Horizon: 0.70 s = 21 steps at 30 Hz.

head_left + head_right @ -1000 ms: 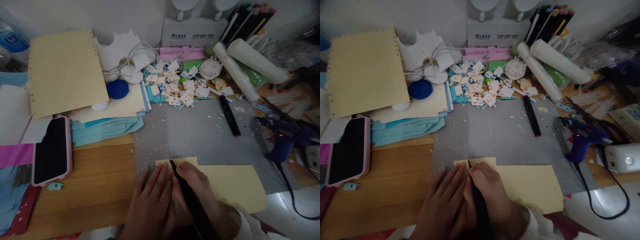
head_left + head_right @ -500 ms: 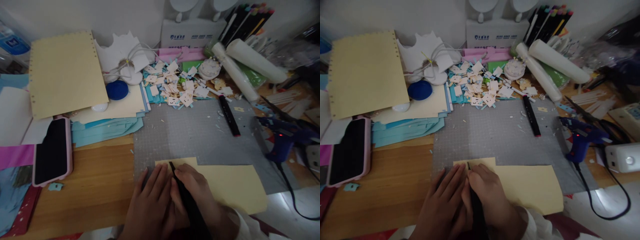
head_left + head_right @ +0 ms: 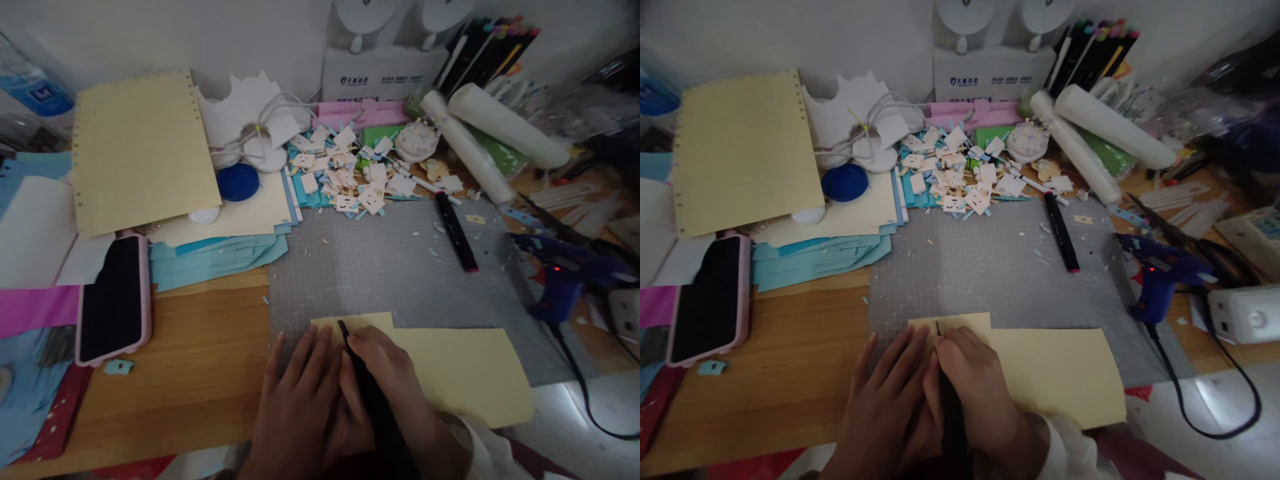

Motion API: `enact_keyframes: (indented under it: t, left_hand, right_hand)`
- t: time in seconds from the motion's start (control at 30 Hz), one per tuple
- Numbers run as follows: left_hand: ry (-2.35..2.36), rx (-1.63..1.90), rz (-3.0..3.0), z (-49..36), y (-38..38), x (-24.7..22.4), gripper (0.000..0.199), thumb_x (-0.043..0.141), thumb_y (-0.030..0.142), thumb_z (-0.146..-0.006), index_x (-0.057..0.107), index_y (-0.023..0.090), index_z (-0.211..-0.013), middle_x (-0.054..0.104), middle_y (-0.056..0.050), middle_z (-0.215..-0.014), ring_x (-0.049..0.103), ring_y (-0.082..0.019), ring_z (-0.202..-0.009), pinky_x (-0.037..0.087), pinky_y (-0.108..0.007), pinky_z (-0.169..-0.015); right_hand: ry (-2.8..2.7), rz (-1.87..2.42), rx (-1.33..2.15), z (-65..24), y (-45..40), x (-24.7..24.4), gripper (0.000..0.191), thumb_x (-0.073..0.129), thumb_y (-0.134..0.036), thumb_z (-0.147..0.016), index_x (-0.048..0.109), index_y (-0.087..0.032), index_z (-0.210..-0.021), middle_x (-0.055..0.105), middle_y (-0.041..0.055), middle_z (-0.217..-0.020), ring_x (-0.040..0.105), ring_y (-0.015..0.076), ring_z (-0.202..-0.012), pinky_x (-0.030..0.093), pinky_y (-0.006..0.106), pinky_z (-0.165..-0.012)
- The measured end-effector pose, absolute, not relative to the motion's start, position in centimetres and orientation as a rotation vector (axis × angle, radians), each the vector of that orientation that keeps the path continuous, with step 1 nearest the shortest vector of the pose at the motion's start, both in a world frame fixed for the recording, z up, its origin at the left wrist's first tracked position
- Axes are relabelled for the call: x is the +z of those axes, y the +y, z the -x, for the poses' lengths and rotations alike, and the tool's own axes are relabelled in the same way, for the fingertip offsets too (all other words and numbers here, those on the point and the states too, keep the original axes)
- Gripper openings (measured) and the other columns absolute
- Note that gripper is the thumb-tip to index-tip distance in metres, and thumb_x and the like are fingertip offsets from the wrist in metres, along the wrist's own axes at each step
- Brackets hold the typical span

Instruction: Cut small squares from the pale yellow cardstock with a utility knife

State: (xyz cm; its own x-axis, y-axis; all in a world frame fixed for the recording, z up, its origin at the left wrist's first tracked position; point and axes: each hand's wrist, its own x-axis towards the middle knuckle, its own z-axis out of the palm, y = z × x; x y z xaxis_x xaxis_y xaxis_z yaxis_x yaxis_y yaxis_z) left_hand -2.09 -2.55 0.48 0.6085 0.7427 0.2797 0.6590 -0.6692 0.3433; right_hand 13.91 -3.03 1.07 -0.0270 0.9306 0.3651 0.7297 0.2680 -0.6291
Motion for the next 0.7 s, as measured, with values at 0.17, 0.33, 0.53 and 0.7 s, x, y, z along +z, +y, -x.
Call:
enact_keyframes:
  t: [0.17,0.33,0.53,0.7]
  left_hand:
    - [1.089,0.686,-2.611,2.42,-3.16,0.08,0.04,0.049,0.031,-0.098,0.065,0.012,-0.129,0.063,-0.007,-0.139,0.052,-0.023,-0.134,0.015,-0.039,-0.125]
    - [1.084,0.772,-2.591,2.62,-3.21,0.22,0.037,0.045,0.021,-0.096,0.068,0.01,-0.124,0.068,-0.007,-0.131,0.057,-0.021,-0.128,0.021,-0.036,-0.123]
    - [1.053,0.765,-2.64,2.71,-2.76,0.55,0.037,0.047,0.015,-0.093,0.068,0.008,-0.122,0.069,-0.009,-0.129,0.06,-0.022,-0.125,0.024,-0.038,-0.122]
    - [1.062,0.789,-2.62,2.69,-2.65,0.65,0.035,0.047,0.013,-0.092,0.069,0.009,-0.12,0.07,-0.008,-0.128,0.061,-0.021,-0.124,0.024,-0.038,-0.122]
  right_hand:
    - [-1.775,1.494,0.314,-13.92,-2.93,0.88,0.017,0.048,-0.007,-0.084,0.046,-0.024,-0.083,0.056,-0.0008,-0.068,0.057,0.0161,-0.06,0.048,0.028,-0.054]
    - [-1.771,1.482,0.329,-13.96,-2.95,0.83,0.018,0.048,-0.007,-0.084,0.043,-0.024,-0.082,0.054,-0.0015,-0.066,0.055,0.0152,-0.058,0.046,0.027,-0.053]
    - [-1.783,1.485,0.314,-13.94,-3.06,0.72,0.017,0.048,-0.008,-0.085,0.042,-0.024,-0.085,0.056,-0.0005,-0.068,0.057,0.0157,-0.061,0.048,0.027,-0.055]
    - [-1.775,1.501,0.305,-13.97,-3.02,0.72,0.017,0.048,-0.009,-0.084,0.04,-0.024,-0.084,0.055,-0.001,-0.067,0.055,0.0153,-0.059,0.046,0.026,-0.052]
